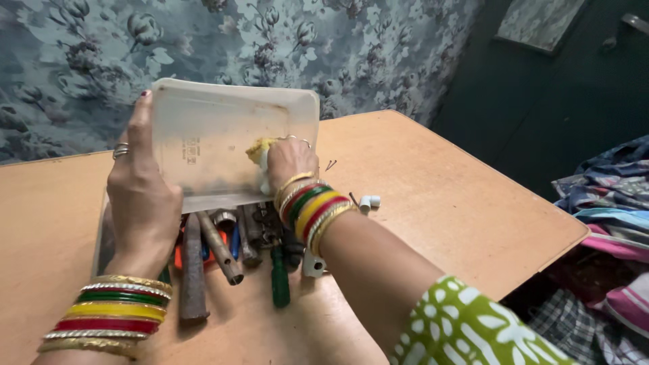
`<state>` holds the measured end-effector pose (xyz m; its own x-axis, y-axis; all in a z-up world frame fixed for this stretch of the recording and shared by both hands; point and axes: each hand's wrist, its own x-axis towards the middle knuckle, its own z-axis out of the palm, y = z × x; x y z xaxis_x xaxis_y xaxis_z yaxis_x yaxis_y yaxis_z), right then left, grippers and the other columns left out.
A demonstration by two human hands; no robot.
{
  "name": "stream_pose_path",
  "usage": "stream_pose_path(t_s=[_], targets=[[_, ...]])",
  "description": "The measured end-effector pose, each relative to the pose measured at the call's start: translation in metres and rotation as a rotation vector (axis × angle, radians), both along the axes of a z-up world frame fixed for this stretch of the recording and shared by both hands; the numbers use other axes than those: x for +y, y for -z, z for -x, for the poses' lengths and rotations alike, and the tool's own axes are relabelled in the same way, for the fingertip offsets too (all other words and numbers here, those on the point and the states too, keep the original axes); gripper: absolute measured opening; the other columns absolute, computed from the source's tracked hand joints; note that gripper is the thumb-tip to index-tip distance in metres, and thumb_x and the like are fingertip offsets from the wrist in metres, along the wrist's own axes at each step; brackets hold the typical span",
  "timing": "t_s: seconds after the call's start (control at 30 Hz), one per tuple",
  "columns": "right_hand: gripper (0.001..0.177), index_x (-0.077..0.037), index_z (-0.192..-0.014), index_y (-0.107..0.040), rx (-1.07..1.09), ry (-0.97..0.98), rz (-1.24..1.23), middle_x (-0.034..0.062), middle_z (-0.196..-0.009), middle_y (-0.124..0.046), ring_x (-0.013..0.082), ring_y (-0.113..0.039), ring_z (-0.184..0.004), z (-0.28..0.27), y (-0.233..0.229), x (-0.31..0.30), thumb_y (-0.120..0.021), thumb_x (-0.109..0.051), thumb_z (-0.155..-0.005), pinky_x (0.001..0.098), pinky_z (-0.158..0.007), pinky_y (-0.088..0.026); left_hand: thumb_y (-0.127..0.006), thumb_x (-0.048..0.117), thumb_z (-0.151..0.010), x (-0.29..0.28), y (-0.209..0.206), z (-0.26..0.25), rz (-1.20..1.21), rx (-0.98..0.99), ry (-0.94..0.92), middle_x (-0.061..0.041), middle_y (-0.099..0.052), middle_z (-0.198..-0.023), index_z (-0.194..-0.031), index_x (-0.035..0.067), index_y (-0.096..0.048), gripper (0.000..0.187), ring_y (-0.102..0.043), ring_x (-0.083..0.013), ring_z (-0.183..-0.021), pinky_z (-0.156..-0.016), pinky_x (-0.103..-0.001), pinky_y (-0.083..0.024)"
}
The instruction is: The person opens a plastic container and removes various tools and small parts, placing them on the table. They then use a cloth to wipe the inside of the container and clean several tools one by one before setting them aside.
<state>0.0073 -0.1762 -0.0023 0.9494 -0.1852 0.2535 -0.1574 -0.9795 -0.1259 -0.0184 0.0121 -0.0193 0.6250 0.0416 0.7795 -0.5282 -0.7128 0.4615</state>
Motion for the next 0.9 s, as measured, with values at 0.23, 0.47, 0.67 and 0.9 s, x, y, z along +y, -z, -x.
stream_pose_path(t_s=[0.23,0.47,0.67,0.9], targets=[[0.034,-0.006,-0.114,-0.07,-0.617,-0.83,-0.238,0.019,-0.111,-0.071,0.0376,-0.066,-0.105,-0.021,0.032,0.051,-0.072,-0.012,-0.081,0.0451,-0.09,-0.056,-0.053,-0.022,-0.079,-0.003,0.0,-0.001,-0.074,-0.222,-0.012,-0.027,-0.061,-0.141,-0.161,0.017,-0.034,0.093,-0.067,-0.0464,-0.116,-0.096,-0.048,-0.056],[0.043,-0.008,-0.128,-0.061,-0.487,-0.452,-0.086,0.0157,-0.123,-0.063,0.0349,-0.062,-0.115,-0.044,0.011,0.056,-0.066,-0.006,-0.085,0.0436,-0.098,-0.053,-0.052,-0.02,-0.081,-0.003,-0.002,-0.009,-0.016,-0.118,0.009,-0.027,-0.062,-0.139,-0.16,0.02,-0.034,0.09,-0.069,-0.0459,-0.11,-0.089,-0.049,-0.057],[0.048,-0.008,-0.128,-0.061,-0.762,-0.615,0.151,0.0149,-0.138,-0.059,0.0325,-0.061,-0.128,-0.044,0.009,0.066,-0.066,-0.017,-0.081,0.0509,-0.104,-0.05,-0.052,-0.018,-0.085,-0.002,-0.002,-0.01,0.05,0.016,-0.074,-0.027,-0.061,-0.139,-0.162,0.022,-0.029,0.09,-0.068,-0.0428,-0.113,-0.091,-0.048,-0.057],[0.043,-0.017,-0.127,-0.065,-0.518,-0.362,0.078,0.0049,-0.137,-0.061,0.0273,-0.054,-0.129,-0.025,0.001,0.081,-0.055,-0.012,-0.085,0.0499,-0.101,-0.045,-0.059,-0.012,-0.095,0.007,0.002,-0.012,-0.011,-0.151,0.024,-0.029,-0.056,-0.147,-0.162,0.016,-0.029,0.079,-0.063,-0.0455,-0.123,-0.098,-0.048,-0.055]])
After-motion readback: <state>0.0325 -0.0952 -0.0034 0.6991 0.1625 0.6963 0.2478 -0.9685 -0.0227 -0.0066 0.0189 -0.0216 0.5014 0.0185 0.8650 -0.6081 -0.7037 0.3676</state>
